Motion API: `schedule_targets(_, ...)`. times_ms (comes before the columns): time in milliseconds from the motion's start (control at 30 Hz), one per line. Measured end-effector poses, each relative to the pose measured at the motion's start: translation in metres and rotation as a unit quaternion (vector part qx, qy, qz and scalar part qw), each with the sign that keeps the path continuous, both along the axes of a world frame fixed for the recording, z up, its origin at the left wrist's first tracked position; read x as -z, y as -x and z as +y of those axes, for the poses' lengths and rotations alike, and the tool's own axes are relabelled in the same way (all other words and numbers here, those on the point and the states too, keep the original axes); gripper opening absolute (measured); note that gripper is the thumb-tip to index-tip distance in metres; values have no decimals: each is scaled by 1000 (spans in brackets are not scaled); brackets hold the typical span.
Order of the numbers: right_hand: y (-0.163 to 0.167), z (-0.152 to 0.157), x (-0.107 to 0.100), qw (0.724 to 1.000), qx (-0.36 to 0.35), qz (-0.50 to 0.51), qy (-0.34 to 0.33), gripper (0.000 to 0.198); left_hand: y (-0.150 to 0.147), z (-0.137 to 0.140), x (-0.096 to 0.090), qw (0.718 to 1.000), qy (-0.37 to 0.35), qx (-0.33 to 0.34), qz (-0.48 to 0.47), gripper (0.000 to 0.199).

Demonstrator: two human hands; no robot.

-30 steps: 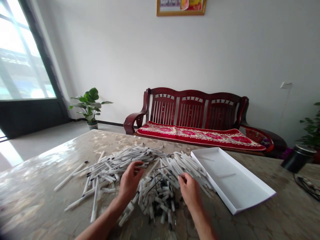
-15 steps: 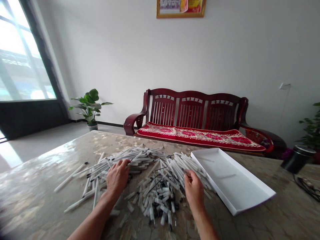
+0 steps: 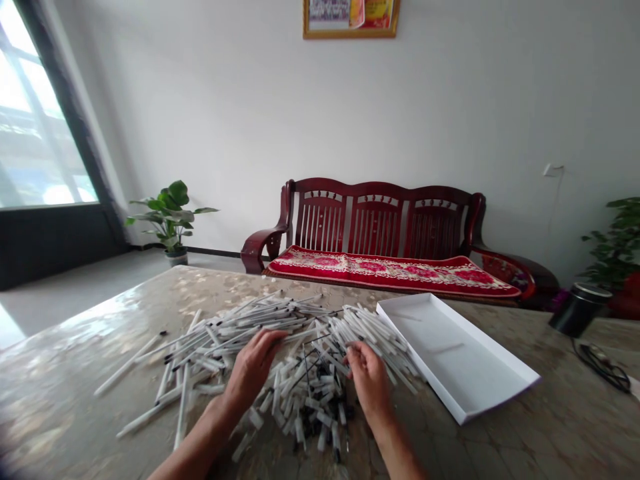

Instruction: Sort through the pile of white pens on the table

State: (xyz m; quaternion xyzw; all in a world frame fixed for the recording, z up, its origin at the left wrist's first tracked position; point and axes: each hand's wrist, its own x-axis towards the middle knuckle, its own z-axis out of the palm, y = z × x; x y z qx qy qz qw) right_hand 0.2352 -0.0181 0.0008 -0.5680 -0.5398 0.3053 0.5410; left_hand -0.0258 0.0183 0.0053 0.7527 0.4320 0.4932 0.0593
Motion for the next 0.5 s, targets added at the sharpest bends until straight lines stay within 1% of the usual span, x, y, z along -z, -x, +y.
schedule_targets(67, 3, -5, -6, 999, -14, 26, 22, 43, -11, -6, 1, 998, -13, 46, 30, 21)
schedule_targets(200, 5, -8, -9, 997, -22, 42, 61, 47, -20, -11, 4, 994, -21, 86, 58, 20)
schedule_targets(367, 6, -7, -10, 993, -30, 67, 96, 47, -18, -11, 6, 991, -7, 119, 54, 21)
schedule_targets(500, 5, -9, -14, 987, -56, 95, 116, 42, -19, -11, 5, 991, 19, 119, 51, 21)
